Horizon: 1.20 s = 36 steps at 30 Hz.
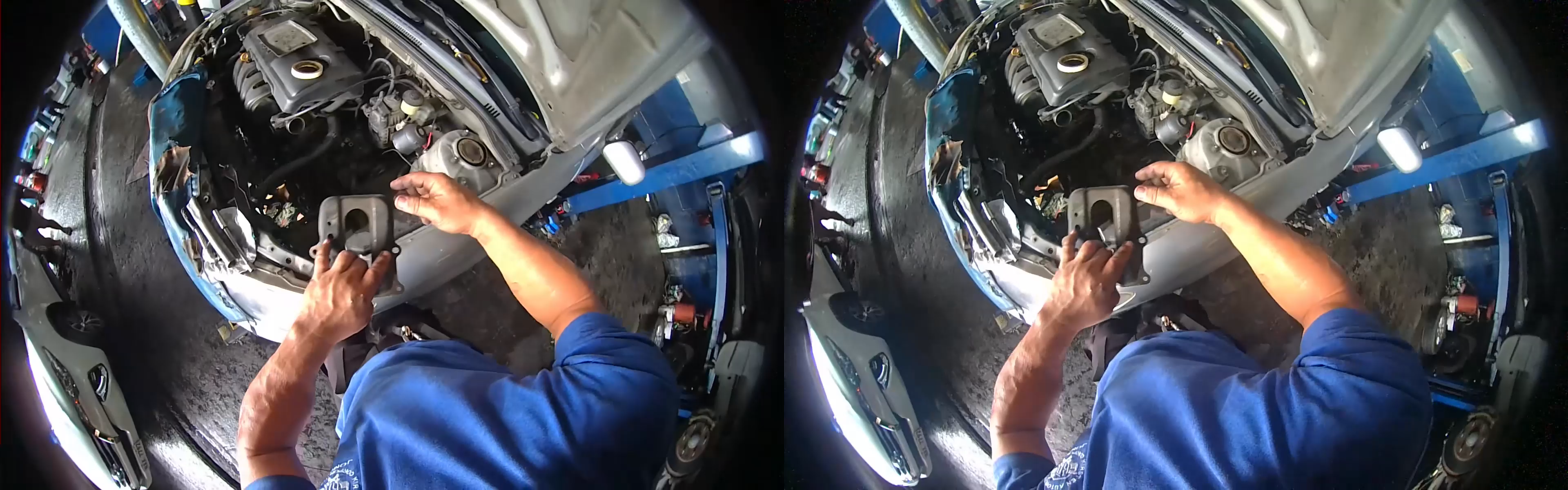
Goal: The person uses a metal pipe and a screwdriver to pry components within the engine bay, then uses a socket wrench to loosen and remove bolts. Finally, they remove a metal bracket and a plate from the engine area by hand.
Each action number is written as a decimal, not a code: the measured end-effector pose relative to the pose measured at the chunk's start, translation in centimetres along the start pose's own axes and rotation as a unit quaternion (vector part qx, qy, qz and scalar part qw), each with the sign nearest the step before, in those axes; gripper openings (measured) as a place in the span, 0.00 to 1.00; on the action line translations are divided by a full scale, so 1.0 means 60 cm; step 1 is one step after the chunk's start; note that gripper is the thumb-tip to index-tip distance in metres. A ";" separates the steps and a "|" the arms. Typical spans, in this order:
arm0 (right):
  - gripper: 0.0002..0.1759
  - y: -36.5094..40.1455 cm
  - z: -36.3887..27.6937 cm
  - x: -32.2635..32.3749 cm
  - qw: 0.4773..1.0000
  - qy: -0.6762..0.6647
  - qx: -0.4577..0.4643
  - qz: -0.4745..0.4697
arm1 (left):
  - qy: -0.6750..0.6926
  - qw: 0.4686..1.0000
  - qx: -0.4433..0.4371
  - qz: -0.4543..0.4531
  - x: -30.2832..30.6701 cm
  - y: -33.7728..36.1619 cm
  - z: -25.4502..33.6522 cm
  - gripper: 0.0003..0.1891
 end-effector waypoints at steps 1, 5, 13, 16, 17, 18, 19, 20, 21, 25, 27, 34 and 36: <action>0.22 0.032 -0.004 0.018 0.997 0.002 -0.073 0.018 | -0.003 0.999 -0.050 0.013 -0.005 -0.011 0.017 0.33; 0.11 0.115 0.035 0.040 0.990 -0.082 -0.105 0.053 | 0.016 0.987 -0.161 -0.018 -0.017 -0.039 0.057 0.30; 0.06 0.353 0.069 0.079 0.940 -0.060 -0.102 0.321 | 0.110 0.964 -0.243 -0.021 -0.054 -0.055 0.117 0.33; 0.12 0.457 0.108 0.078 0.880 0.095 -0.179 0.430 | 0.124 0.977 -0.171 -0.023 -0.090 -0.053 0.071 0.26; 0.15 0.492 0.132 0.076 0.852 0.143 -0.229 0.449 | 0.140 0.979 -0.145 -0.015 -0.113 -0.053 0.044 0.22; 0.15 0.523 0.159 0.069 0.842 0.132 -0.242 0.464 | 0.162 0.974 -0.159 0.002 -0.141 -0.056 0.012 0.21; 0.17 0.553 0.194 0.057 0.828 0.159 -0.268 0.467 | 0.185 0.968 -0.170 0.019 -0.171 -0.061 -0.020 0.21; 0.20 0.580 0.228 0.040 0.813 0.186 -0.292 0.468 | 0.179 0.972 -0.144 0.047 -0.197 -0.065 -0.050 0.20; 0.20 0.604 0.261 0.020 0.806 0.177 -0.302 0.477 | 0.173 0.975 -0.117 0.077 -0.216 -0.072 -0.071 0.19; 0.33 0.717 0.453 -0.094 0.674 0.052 -0.504 0.537 | 0.195 0.977 0.067 0.050 -0.257 -0.114 -0.080 0.21; 0.35 0.759 0.488 -0.162 0.641 0.050 -0.560 0.523 | 0.234 0.961 0.147 0.027 -0.286 -0.124 -0.088 0.25; 0.24 0.923 0.672 -0.376 0.698 0.238 -0.607 0.295 | 0.140 0.979 0.144 0.045 -0.328 -0.111 -0.055 0.37; 0.20 0.932 0.699 -0.394 0.729 0.337 -0.577 0.149 | 0.136 0.977 0.158 0.043 -0.324 -0.112 -0.051 0.35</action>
Point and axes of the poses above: each hand's wrist, its own y-axis away from the middle knuckle, its own x-axis out of the back of the hand, z = x × y, the point moved 3 cm from there along -y, towards the middle knuckle, and after that the axes turned 7 degrees about z, right-handed, at the moved point
